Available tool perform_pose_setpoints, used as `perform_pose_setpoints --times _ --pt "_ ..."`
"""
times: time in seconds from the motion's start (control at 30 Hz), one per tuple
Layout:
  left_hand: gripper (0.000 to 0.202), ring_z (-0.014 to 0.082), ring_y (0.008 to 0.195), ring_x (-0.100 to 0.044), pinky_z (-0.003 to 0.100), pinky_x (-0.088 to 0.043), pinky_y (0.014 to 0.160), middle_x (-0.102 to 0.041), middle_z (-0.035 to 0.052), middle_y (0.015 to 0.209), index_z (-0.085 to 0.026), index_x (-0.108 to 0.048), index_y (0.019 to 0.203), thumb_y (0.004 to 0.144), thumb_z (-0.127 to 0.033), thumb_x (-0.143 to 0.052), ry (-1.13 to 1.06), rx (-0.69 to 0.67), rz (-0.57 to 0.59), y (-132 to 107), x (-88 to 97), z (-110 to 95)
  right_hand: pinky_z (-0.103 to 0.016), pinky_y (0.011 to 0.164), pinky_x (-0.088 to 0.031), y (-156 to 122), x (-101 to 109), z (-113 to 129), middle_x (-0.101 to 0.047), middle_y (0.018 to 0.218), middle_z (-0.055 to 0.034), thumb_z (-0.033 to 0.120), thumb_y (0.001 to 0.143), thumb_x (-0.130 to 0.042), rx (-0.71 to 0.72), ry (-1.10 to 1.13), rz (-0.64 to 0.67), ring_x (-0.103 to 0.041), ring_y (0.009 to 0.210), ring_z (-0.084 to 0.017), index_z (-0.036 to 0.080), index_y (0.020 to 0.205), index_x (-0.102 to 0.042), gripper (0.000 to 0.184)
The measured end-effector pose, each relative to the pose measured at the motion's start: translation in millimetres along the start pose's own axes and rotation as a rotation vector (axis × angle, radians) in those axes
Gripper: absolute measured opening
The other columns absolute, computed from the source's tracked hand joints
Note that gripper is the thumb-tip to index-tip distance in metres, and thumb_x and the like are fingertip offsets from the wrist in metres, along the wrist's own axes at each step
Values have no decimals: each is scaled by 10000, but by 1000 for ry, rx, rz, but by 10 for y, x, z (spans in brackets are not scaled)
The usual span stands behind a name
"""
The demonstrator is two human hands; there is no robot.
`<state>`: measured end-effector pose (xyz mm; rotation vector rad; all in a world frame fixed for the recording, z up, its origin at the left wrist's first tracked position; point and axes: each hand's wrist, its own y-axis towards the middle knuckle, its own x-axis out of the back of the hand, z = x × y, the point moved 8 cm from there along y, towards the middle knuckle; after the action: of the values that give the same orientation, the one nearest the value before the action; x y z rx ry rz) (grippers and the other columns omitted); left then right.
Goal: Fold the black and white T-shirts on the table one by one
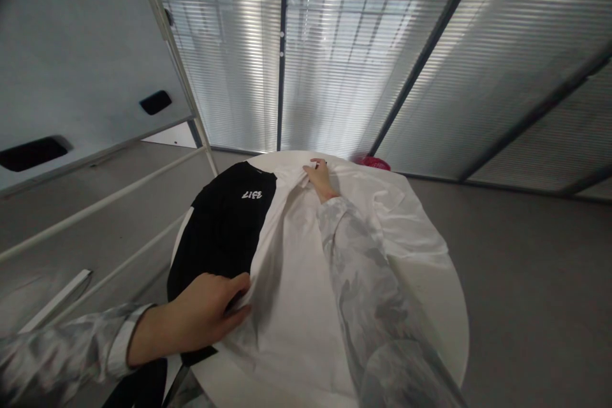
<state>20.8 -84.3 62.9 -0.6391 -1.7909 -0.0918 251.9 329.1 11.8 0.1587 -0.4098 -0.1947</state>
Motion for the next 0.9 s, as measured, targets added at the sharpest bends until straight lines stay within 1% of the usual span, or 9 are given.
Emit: perform_pose_setpoints --times 0.07,0.17,0.23,0.33,0.43,0.53,0.63,0.77,0.9 --pt "213 299 865 -817 330 -548 681 -808 43 955 -273 -594 1203 1013 -360 -634 -49 -49 23 -39 -59 -147 -280 670 -583 27 35 -1 -690 1035 -12 323 838 -696 -23 55 -29 -724 866 -206 239 1338 -544 530" --pt "403 304 913 -821 347 -580 725 -817 44 1031 -288 -532 1381 999 -322 -656 -106 -140 72 -76 -169 -372 -284 687 -594 50 61 -20 -705 1073 -22 307 857 -689 -54 120 -32 -735 906 -208 250 1410 -489 591" --pt "496 297 936 -821 352 -599 754 -818 54 1077 -285 -488 1462 998 -318 -659 -142 -208 101 -88 -232 -513 -298 708 -610 46 45 -62 -719 1090 -30 284 846 -695 -80 147 -3 -748 926 -217 252 1451 -459 650" --pt "554 278 985 -817 335 -610 779 -811 73 1167 -268 -467 1507 986 -284 -656 -191 -328 131 -101 -314 -691 -331 736 -630 -2 -12 -172 -738 1051 -40 206 761 -738 -117 151 78 -762 904 -235 215 1466 -466 755" --pt "522 274 1042 -803 339 -609 827 -793 91 1230 -245 -494 1483 981 -240 -640 -188 -451 120 -116 -385 -808 -358 727 -635 -84 -61 -275 -751 959 -36 117 667 -739 -128 124 173 -757 817 -243 179 1378 -555 738" --pt "372 273 997 -781 369 -590 855 -786 88 1148 -218 -556 1358 995 -234 -632 -138 -557 73 -131 -428 -883 -367 729 -629 -122 -49 -276 -753 901 -32 102 651 -716 -108 91 207 -738 768 -238 181 1263 -634 623" --pt "282 267 932 -750 396 -559 856 -769 80 1060 -188 -585 1271 998 -234 -642 -72 -668 5 -158 -411 -978 -351 794 -616 -67 39 -144 -758 970 -38 140 713 -680 -45 75 140 -737 848 -227 200 1290 -643 581" --pt "205 255 877 -729 412 -517 793 -764 85 1021 -173 -608 1222 1042 -269 -636 -19 -782 -49 -169 -398 -1108 -335 844 -597 39 195 20 -762 1089 -58 208 823 -615 40 29 1 -734 944 -219 213 1390 -595 567" --pt "244 268 888 -732 436 -524 796 -776 93 1026 -170 -616 1273 1073 -308 -629 3 -779 -61 -85 -505 -1125 -355 810 -595 25 294 -4 -757 995 -53 210 813 -605 100 -138 -67 -725 857 -231 195 1315 -625 502"
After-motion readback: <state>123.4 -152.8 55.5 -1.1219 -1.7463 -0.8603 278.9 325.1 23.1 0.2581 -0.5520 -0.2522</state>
